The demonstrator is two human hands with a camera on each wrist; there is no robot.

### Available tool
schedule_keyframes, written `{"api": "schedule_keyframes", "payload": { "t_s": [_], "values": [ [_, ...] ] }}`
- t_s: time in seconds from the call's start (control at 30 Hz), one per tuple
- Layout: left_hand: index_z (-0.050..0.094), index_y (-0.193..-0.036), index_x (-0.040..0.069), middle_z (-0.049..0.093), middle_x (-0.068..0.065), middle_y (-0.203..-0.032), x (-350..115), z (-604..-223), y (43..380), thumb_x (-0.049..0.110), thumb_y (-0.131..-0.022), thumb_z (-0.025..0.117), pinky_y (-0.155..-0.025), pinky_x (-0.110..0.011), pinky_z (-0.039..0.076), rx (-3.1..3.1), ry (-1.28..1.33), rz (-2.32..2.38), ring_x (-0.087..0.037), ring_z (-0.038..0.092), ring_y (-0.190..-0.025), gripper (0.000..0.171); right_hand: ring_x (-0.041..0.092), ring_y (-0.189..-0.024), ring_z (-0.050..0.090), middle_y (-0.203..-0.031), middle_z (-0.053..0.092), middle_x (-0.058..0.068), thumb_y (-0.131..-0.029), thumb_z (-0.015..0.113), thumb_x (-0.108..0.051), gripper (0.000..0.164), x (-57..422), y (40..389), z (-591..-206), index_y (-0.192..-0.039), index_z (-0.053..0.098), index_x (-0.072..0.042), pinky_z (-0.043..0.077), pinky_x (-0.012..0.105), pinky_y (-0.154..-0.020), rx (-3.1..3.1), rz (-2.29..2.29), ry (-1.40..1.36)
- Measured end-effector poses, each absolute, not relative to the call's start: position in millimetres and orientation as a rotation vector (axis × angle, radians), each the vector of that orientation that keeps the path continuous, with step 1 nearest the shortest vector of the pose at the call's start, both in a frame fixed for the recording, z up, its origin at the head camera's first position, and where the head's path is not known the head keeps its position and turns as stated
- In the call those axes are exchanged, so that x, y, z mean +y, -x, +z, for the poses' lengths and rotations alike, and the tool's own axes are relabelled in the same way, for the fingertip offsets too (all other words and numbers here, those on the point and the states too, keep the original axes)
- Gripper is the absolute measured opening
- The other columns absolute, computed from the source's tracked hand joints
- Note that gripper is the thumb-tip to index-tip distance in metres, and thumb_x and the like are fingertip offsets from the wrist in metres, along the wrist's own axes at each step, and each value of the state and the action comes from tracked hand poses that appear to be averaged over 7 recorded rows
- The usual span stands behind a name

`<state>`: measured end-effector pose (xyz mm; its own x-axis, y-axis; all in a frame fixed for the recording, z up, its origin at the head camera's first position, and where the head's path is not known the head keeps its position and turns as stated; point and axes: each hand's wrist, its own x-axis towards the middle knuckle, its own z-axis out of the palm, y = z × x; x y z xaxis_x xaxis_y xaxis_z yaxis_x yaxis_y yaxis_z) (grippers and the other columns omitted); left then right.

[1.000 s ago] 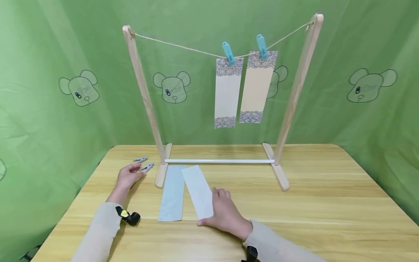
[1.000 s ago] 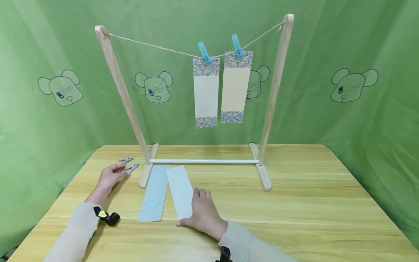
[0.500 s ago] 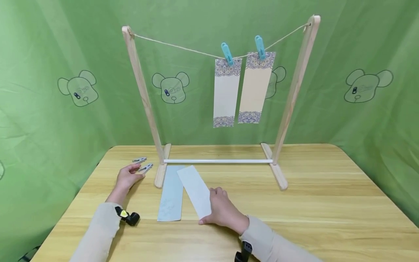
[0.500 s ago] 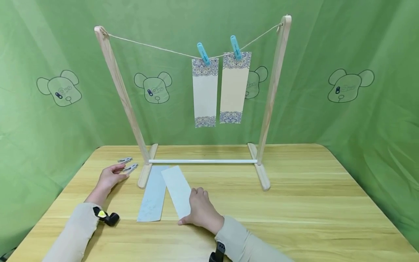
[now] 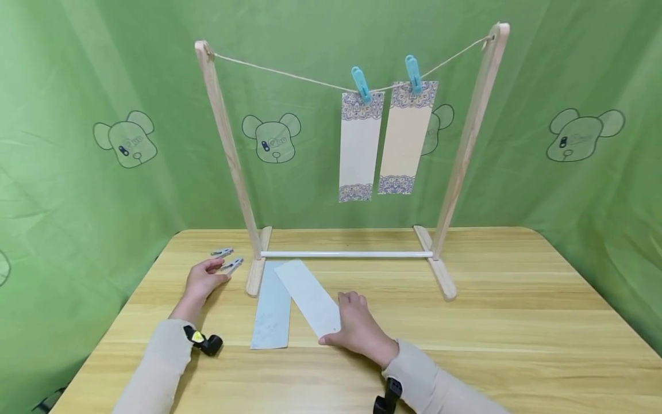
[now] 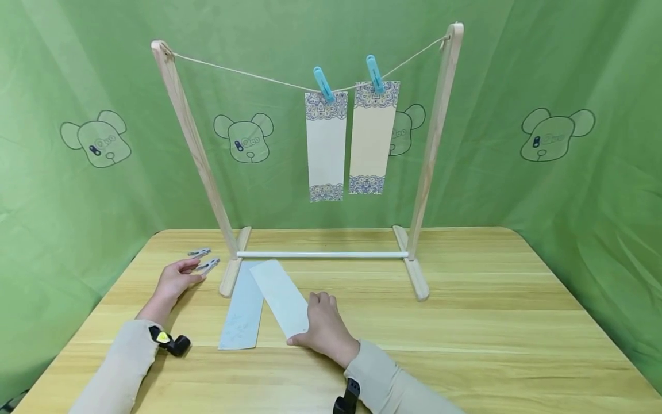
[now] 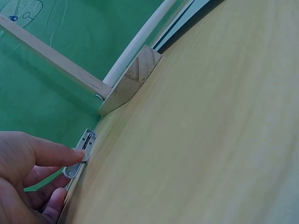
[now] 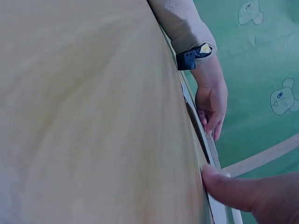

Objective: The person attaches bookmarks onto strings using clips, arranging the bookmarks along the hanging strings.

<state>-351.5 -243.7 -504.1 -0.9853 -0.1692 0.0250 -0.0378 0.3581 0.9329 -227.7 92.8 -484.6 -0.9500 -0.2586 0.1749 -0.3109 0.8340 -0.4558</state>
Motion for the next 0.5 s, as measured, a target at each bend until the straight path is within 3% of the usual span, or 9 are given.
{"api": "schedule_keyframes", "payload": {
  "t_s": [0.5],
  "values": [
    [0.051, -0.13, -0.004, 0.049, -0.024, -0.132, -245.0, -504.5, 350.7, -0.004, -0.08, 0.067, -0.1, -0.043, 0.039, -2.506, -0.19, -1.68, -0.034, 0.045, -0.115, 0.051, 0.034, -0.1, 0.05, -0.113, 0.051, 0.026, -0.06, 0.09, -0.029, 0.093, 90.8, 228.9, -476.8, -0.127, 0.043, 0.016, 0.048, 0.045, -0.086, -2.988, 0.793, -0.435]
  ]
}}
